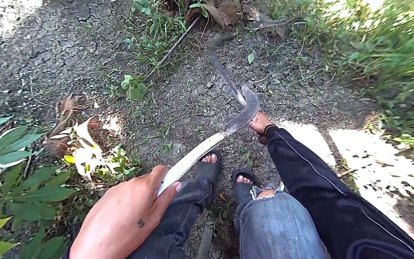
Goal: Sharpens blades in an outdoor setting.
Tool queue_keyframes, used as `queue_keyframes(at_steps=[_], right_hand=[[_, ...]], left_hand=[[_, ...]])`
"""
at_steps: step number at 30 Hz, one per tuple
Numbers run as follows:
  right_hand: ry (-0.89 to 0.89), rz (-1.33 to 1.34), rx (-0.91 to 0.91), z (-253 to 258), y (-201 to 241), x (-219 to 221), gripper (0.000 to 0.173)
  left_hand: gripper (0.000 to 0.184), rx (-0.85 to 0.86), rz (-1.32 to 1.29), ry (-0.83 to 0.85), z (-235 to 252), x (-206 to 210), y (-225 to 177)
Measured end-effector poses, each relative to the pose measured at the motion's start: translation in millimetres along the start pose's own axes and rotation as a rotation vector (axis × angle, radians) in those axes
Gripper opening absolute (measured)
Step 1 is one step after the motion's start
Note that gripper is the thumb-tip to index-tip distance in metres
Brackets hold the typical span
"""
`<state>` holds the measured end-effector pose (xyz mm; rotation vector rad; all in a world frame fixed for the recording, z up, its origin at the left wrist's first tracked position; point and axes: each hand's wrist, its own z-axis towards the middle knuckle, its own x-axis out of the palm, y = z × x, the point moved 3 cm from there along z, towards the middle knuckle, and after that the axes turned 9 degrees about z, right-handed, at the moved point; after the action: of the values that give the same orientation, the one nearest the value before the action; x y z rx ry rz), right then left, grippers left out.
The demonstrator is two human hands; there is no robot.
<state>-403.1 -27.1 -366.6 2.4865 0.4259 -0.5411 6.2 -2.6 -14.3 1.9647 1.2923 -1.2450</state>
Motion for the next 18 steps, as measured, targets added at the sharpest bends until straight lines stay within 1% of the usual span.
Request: queue_keyframes(at_steps=[2, 4, 5, 6, 8, 10, 11, 12, 13, 15, 16, 17, 18], right_hand=[[0.011, -0.186, -0.066, -14, 1, -4, 0.040], [-0.013, -0.188, -0.051, -31, -1, 1, 0.041], [-0.040, -0.121, -0.030, -36, -2, 6, 0.042], [-0.077, -0.016, -0.012, -38, -2, 13, 0.043], [-0.154, 0.312, 0.025, -39, 5, 32, 0.041], [-0.219, 0.682, 0.010, -42, 17, 51, 0.034], [-0.227, 0.761, 0.007, -45, 25, 56, 0.030], [-0.202, 0.711, 0.019, -48, 27, 56, 0.027], [-0.139, 0.535, 0.046, -49, 22, 54, 0.026], [0.058, 0.030, 0.079, -54, -5, 35, 0.038], [0.114, -0.143, 0.041, -57, -16, 28, 0.043], [0.139, -0.241, -0.010, -60, -22, 25, 0.046], [0.131, -0.275, -0.037, -65, -25, 23, 0.047]], left_hand=[[0.053, -0.004, 0.008, -0.021, -1, 1, 2], [0.054, -0.001, -0.004, -0.015, -3, 2, 3], [0.054, 0.002, -0.011, -0.014, -4, 1, 3], [0.054, 0.009, -0.016, -0.017, -4, 2, 3], [0.053, 0.023, -0.019, -0.025, -4, 2, 5], [0.054, 0.028, -0.016, -0.026, -4, 3, 5], [0.054, 0.028, -0.013, -0.031, -4, 3, 5], [0.054, 0.027, -0.013, -0.034, -4, 2, 6], [0.054, 0.027, -0.009, -0.031, -4, 2, 5], [0.054, 0.038, -0.007, -0.032, -2, 1, 3], [0.053, 0.041, -0.002, -0.035, -2, 0, 3], [0.053, 0.037, -0.003, -0.041, -2, -1, 5], [0.053, 0.034, -0.006, -0.044, -4, 1, 6]])
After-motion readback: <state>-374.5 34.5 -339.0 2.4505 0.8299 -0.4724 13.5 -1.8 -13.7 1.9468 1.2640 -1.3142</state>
